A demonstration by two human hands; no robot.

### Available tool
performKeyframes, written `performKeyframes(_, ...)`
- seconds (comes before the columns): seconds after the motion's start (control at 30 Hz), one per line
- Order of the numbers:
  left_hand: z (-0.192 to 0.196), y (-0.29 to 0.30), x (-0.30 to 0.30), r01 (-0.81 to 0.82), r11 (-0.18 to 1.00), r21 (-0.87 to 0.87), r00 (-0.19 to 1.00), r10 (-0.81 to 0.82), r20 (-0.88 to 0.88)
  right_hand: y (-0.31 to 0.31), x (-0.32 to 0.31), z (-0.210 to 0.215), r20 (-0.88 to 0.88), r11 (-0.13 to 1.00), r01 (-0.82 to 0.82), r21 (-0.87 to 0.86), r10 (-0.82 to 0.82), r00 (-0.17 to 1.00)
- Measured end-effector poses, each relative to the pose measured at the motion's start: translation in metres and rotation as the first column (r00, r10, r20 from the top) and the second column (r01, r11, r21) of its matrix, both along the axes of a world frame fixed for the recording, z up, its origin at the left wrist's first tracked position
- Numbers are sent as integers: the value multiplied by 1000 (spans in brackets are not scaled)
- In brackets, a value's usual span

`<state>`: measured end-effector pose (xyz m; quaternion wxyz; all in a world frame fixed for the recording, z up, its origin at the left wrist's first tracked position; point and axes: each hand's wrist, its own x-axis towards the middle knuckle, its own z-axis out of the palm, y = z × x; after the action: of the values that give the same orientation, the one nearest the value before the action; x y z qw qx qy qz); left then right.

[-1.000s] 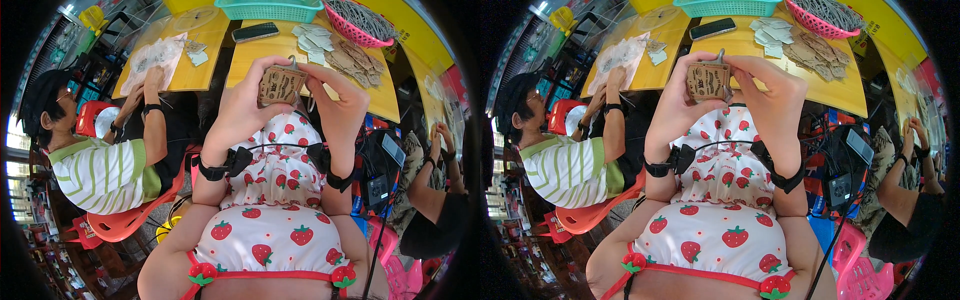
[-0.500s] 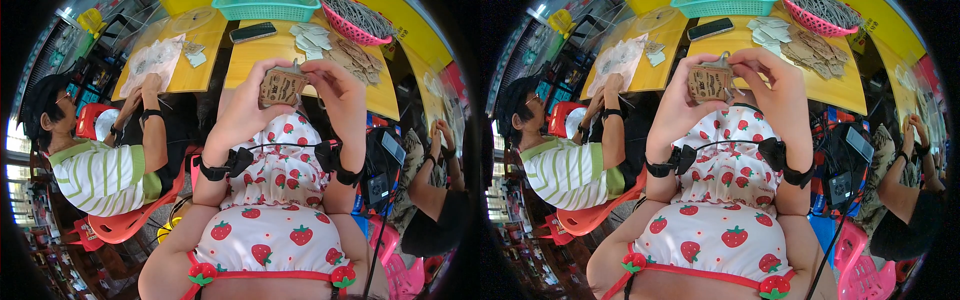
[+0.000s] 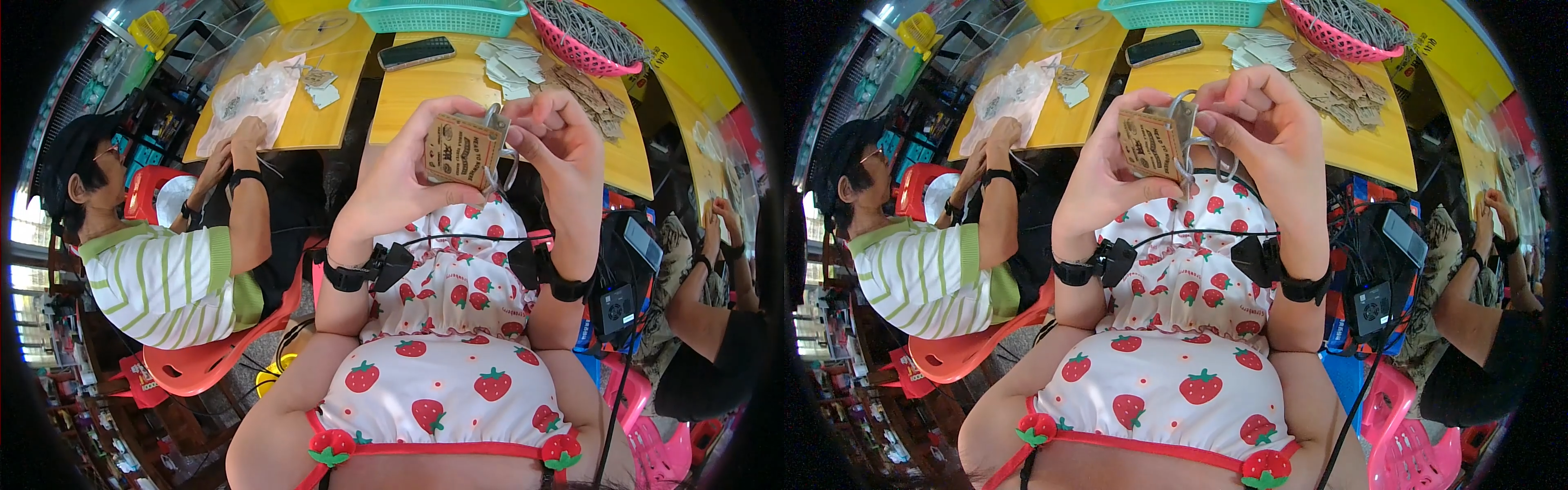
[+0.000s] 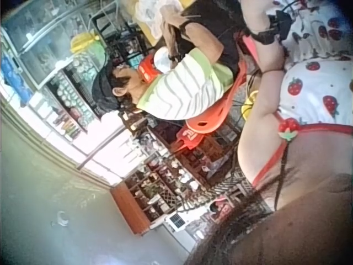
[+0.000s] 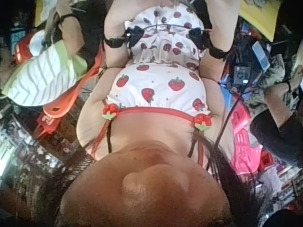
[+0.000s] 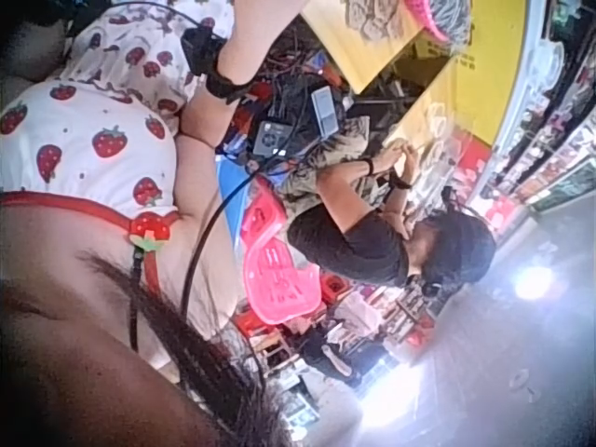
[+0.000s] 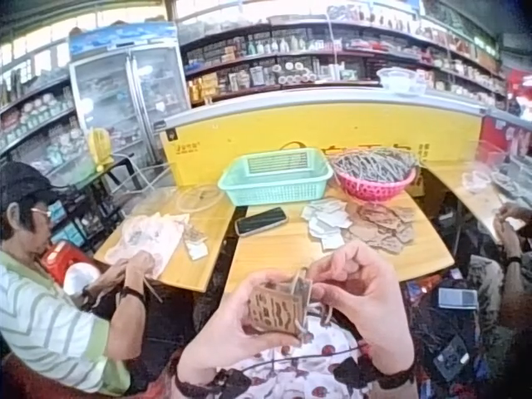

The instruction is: The person is threading elastic strings through paper shoe tags.

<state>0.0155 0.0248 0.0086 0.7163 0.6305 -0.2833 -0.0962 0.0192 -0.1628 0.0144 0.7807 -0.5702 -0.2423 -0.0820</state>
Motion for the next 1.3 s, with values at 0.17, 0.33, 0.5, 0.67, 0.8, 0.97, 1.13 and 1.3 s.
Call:
performKeyframes(0.17,-7,0,3,-65,998,-4,994,65,83,6,-6,5,32,989,126,-78,-124,992)
performKeyframes(0.33,-9,0,3,-167,969,181,978,140,152,9,-12,7,211,898,342,-276,-290,933)
performKeyframes(0.5,-12,-3,1,-254,942,218,954,206,219,11,-5,-2,385,811,480,-333,-348,855)
performKeyframes(0.67,-7,-7,0,-291,927,235,937,227,266,10,-3,-4,362,763,516,-390,-388,848)
performKeyframes(0.8,-10,-5,3,-297,920,254,927,214,309,7,0,-2,271,789,435,-434,-346,898)
performKeyframes(0.97,-9,-4,7,-221,958,182,959,180,220,1,3,0,78,938,197,-285,-182,980)
performKeyframes(1.13,-10,2,7,-119,985,127,987,103,121,0,5,-2,-25,999,43,-22,-44,999)
performKeyframes(1.3,-4,0,6,-14,1000,24,1000,14,-2,0,8,-6,-30,998,64,-19,-64,997)
